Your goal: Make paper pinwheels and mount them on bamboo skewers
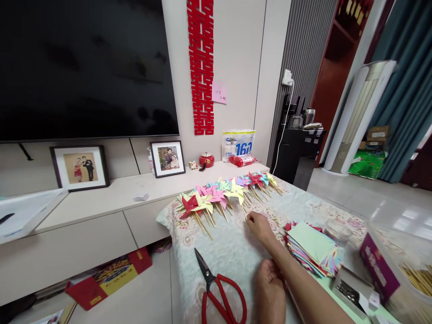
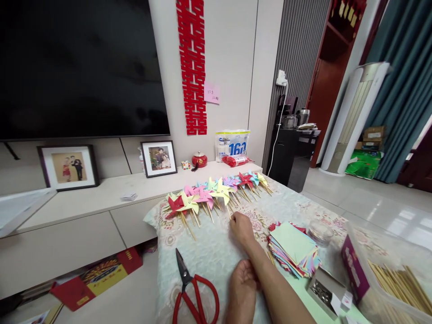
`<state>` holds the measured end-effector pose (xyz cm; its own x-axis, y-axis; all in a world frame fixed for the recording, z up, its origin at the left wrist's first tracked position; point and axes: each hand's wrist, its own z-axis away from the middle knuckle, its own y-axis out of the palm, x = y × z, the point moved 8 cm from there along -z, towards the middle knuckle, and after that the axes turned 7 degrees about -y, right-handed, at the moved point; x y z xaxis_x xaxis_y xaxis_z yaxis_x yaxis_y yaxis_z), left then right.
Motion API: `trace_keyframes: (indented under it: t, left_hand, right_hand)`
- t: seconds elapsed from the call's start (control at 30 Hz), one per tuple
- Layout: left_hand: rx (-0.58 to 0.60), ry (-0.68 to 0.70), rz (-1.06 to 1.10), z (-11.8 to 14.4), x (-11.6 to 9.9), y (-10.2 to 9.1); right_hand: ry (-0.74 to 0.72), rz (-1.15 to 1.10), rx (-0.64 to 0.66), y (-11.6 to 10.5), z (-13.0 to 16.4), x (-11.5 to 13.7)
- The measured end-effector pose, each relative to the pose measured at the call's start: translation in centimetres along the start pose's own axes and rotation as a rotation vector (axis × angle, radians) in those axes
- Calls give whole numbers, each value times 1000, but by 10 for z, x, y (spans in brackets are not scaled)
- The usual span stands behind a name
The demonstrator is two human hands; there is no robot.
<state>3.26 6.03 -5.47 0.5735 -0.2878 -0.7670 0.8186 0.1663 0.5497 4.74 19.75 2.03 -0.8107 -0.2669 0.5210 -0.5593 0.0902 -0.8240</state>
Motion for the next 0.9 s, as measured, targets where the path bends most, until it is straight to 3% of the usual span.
trace_keyframes:
  t: [0.13, 0.33, 0.9]
  left_hand:
    - [-17, 63, 33, -7, 4, -4]
    - [-117, 31, -76, -15, 15, -14]
    - [-184, -34, -115, -9, 10, -20]
  right_hand:
    - [19, 39, -5, 20, -16, -4]
    - [44, 84, 11, 35, -24, -13]
    - [55, 193, 53, 36, -28, -8]
